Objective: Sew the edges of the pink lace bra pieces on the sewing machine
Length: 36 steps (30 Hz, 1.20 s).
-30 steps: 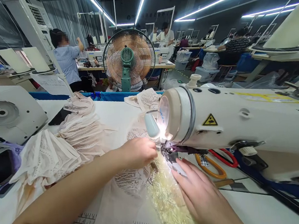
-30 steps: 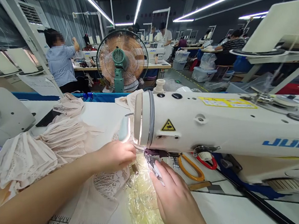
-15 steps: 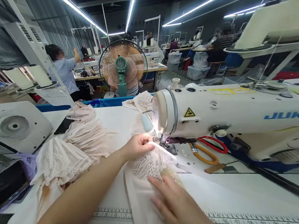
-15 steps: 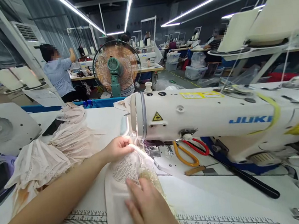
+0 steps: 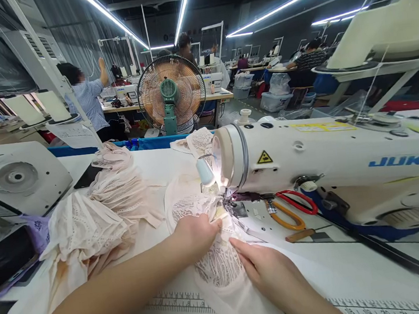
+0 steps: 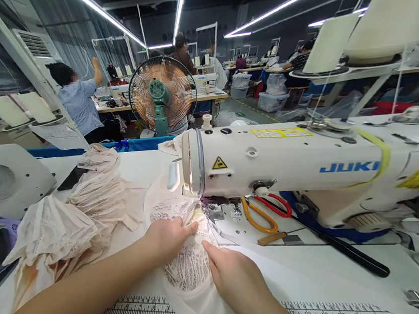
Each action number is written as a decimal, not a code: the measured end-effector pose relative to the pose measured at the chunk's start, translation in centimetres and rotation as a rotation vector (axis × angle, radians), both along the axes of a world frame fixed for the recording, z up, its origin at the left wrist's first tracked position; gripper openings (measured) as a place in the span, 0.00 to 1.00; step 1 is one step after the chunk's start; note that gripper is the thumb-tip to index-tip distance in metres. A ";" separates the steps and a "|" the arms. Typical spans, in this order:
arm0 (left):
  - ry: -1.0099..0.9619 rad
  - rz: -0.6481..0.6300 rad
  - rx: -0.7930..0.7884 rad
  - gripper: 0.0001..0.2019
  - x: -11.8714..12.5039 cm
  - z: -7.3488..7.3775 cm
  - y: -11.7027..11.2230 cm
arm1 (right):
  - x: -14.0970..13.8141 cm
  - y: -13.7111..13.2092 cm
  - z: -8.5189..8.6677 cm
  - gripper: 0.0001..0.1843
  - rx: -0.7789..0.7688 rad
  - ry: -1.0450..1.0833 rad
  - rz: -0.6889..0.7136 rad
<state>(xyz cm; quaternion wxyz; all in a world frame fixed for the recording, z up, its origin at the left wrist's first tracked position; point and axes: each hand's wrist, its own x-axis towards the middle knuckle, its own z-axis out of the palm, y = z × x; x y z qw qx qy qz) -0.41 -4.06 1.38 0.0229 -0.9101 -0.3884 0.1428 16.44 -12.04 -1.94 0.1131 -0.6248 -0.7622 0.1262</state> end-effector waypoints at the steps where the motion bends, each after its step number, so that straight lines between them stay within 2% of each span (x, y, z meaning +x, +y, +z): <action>1: 0.026 0.030 -0.023 0.32 0.3 0.3 -0.2 | 0.0 0.1 0.2 0.22 -0.027 -0.023 -0.002; 4: 0.078 0.095 -0.092 0.35 1.2 1.2 -0.4 | 0.2 0.6 0.7 0.25 -0.121 -0.085 -0.037; 7: 0.098 0.085 -0.136 0.37 1.9 1.9 0.0 | 0.5 1.3 1.2 0.27 -0.208 -0.115 -0.065; 9: 0.096 0.067 -0.142 0.37 2.1 1.9 0.4 | 0.6 1.6 1.6 0.27 -0.238 -0.112 -0.050; 11: 0.048 0.041 -0.097 0.32 1.9 1.5 0.8 | 0.6 1.7 1.7 0.26 -0.251 -0.094 -0.022; 13: -0.041 -0.048 0.003 0.18 1.5 0.6 1.1 | 0.5 1.7 1.8 0.25 -0.256 -0.071 0.003; 15: -0.137 -0.215 0.115 0.08 1.0 -0.4 1.3 | 0.4 1.7 1.7 0.26 -0.255 -0.059 0.015; 18: -0.236 -0.426 0.202 0.11 0.5 -1.6 1.9 | 0.2 1.5 1.5 0.27 -0.276 -0.081 0.006; 21: -0.294 -0.487 0.192 0.12 0.3 -2.0 2.6 | 0.0 1.3 1.6 0.27 -0.312 -0.104 0.009; 26: -0.403 -0.464 0.108 0.13 0.4 -2.1 3.2 | 0.0 1.4 1.6 0.28 -0.299 -0.106 0.010; 32: -0.426 -0.334 0.115 0.18 0.9 -2.2 2.2 | 0.1 1.9 1.5 0.28 -0.276 -0.127 0.001; 36: -0.425 -0.312 0.113 0.17 1.1 -2.2 1.8 | 0.2 1.8 1.5 0.28 -0.282 -0.104 -0.001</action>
